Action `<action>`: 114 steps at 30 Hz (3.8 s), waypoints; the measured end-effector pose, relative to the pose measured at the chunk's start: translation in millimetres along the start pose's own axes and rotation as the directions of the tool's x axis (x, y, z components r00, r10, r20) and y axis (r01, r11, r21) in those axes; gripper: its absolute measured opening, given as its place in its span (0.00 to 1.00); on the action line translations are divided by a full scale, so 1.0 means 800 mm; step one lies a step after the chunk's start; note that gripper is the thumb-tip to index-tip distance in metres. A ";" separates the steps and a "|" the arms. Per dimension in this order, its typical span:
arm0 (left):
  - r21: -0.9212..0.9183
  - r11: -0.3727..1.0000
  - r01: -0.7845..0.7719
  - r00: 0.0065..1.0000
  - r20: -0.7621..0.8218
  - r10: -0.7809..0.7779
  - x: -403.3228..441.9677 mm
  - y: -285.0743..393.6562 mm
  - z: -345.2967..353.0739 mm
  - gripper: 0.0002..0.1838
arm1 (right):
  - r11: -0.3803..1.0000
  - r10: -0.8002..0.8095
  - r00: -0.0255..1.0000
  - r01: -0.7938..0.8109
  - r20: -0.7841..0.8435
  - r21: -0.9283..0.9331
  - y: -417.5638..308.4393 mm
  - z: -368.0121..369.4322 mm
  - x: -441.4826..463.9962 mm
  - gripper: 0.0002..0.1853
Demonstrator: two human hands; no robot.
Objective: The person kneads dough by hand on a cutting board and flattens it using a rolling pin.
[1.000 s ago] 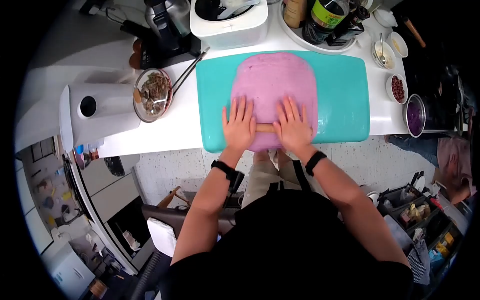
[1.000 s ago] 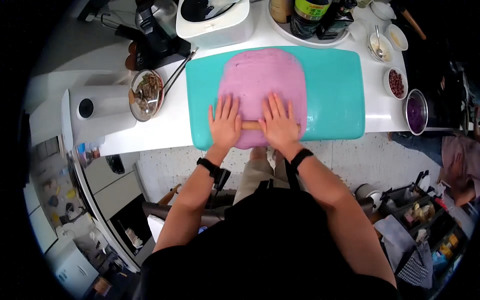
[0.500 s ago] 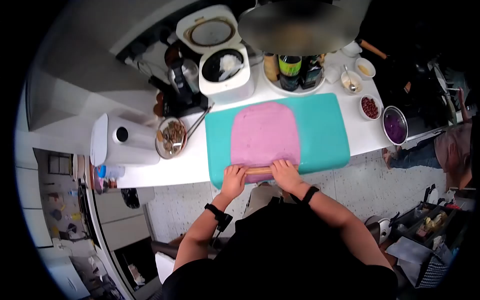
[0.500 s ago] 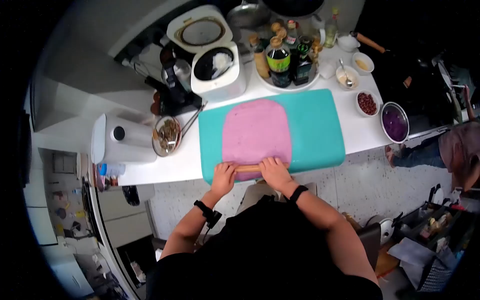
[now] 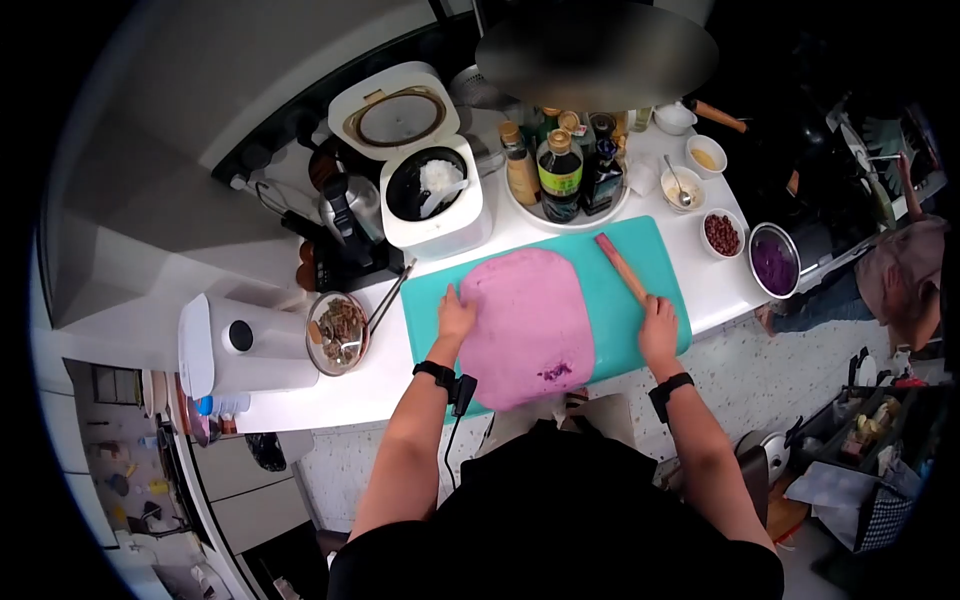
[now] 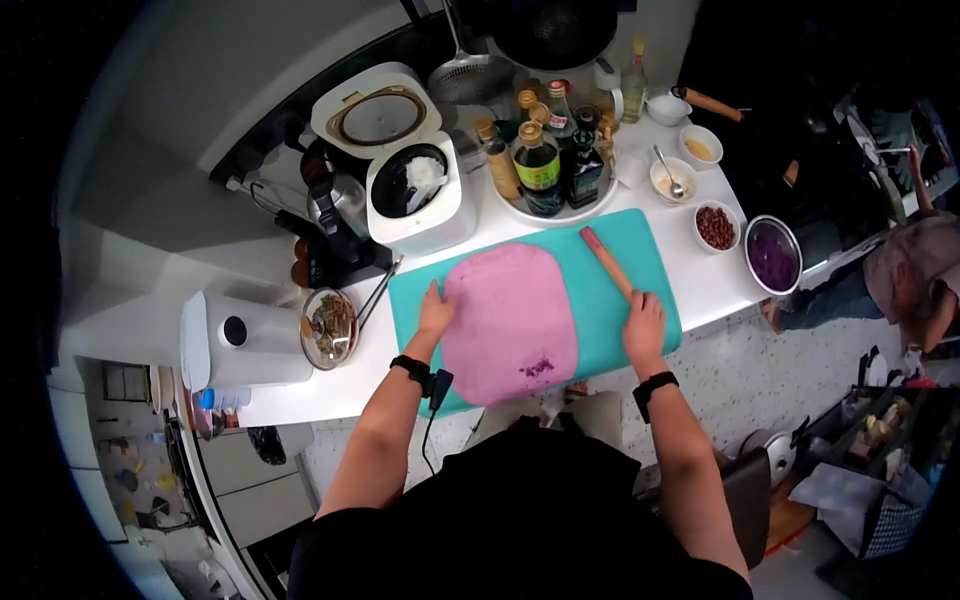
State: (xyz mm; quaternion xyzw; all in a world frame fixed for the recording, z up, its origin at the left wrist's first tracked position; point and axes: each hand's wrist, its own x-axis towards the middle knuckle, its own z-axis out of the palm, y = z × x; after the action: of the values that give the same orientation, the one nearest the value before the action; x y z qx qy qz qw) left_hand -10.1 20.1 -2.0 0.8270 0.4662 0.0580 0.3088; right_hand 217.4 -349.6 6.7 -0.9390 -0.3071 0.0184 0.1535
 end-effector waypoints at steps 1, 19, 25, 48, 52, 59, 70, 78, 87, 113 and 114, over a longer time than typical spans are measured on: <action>0.011 0.994 0.108 0.993 0.038 -0.109 0.012 0.002 0.004 0.45 | 0.999 -0.026 0.993 0.022 -0.114 -0.039 -0.010 0.001 0.001 0.25; -0.291 0.956 -0.043 0.989 0.124 0.082 0.017 0.008 0.012 0.22 | 0.948 0.033 0.864 -0.187 0.503 0.258 -0.207 0.077 0.187 0.28; -0.665 0.725 0.180 0.921 0.372 0.112 -0.074 0.033 -0.072 0.17 | 0.674 -0.580 0.575 -0.057 0.576 0.736 -0.194 0.016 0.120 0.16; -0.599 0.604 -0.526 0.821 -0.171 0.545 -0.272 0.240 -0.368 0.11 | 0.418 -0.816 0.572 0.686 -0.086 0.596 -0.211 -0.440 0.012 0.09; -0.284 0.768 -0.575 0.770 0.130 0.625 -0.284 0.150 -0.307 0.11 | 0.591 -0.722 0.669 0.465 0.175 0.659 -0.197 -0.343 -0.064 0.07; 0.244 0.758 -0.605 0.763 0.449 0.465 -0.320 -0.070 -0.094 0.36 | 0.946 -0.264 0.633 0.318 0.728 0.067 -0.102 -0.086 -0.193 0.35; -0.594 0.761 0.263 0.954 0.278 -0.113 -0.236 -0.094 -0.003 0.31 | 0.819 0.075 0.938 -0.252 0.339 0.516 -0.029 -0.014 -0.086 0.23; -0.445 0.858 0.256 0.967 0.126 -0.223 -0.230 -0.078 0.009 0.32 | 0.991 0.133 0.990 -0.132 0.039 -0.026 0.019 0.000 0.009 0.26; -0.168 0.969 -0.180 0.918 -0.383 0.104 -0.226 -0.003 -0.073 0.35 | 0.989 -0.137 0.990 0.137 0.009 0.053 -0.049 0.008 0.014 0.13; 0.260 0.836 -0.484 0.859 -0.041 0.510 -0.043 -0.029 -0.043 0.33 | 0.974 -0.224 0.973 0.222 0.055 0.050 -0.291 0.090 0.039 0.37; 0.257 0.845 -0.470 0.871 -0.017 0.490 -0.050 -0.031 -0.029 0.33 | 0.971 -0.232 0.966 0.236 0.114 -0.023 -0.289 0.096 0.030 0.37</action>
State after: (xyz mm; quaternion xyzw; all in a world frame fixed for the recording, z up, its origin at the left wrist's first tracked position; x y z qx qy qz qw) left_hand -59.6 7.9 9.8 0.9457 0.2603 0.1095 0.1608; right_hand 94.7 -137.3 4.1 -0.8963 -0.4242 0.0465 0.1204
